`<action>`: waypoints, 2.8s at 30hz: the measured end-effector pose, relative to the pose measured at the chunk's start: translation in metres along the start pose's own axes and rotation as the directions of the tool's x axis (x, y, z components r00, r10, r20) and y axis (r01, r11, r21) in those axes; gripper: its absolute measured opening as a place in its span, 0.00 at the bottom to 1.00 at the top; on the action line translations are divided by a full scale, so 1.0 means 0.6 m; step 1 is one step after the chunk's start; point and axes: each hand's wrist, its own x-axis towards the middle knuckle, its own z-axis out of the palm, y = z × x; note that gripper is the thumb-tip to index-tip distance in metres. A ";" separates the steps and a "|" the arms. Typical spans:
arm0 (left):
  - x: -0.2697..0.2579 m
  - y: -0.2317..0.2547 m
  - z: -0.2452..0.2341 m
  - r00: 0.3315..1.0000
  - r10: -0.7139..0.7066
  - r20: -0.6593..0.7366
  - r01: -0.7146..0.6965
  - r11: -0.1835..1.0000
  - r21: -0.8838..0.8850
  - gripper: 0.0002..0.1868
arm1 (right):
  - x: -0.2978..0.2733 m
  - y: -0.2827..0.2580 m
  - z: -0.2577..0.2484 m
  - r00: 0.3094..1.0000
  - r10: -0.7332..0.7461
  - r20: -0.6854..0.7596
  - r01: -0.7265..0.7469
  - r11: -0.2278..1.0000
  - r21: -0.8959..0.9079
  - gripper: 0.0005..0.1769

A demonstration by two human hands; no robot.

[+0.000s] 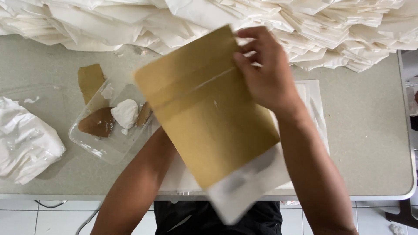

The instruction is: Applying glue to a cardboard template and wrapping it with white paper sheets to create a finished component.

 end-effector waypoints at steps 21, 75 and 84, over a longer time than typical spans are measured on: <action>0.004 0.023 -0.016 0.877 -0.376 0.299 0.336 0.925 0.179 0.11 | -0.128 -0.073 0.201 0.723 -0.494 0.483 0.672 0.337 -0.660 0.26; 0.008 0.036 0.023 0.947 0.304 -0.106 -0.098 0.585 0.805 0.29 | -0.207 0.008 0.171 0.325 -0.435 0.839 0.874 0.477 -0.092 0.26; -0.011 0.020 0.023 0.919 0.354 0.171 -0.289 0.312 0.905 0.32 | -0.184 0.053 0.188 0.427 -0.632 0.646 0.852 0.520 -0.054 0.37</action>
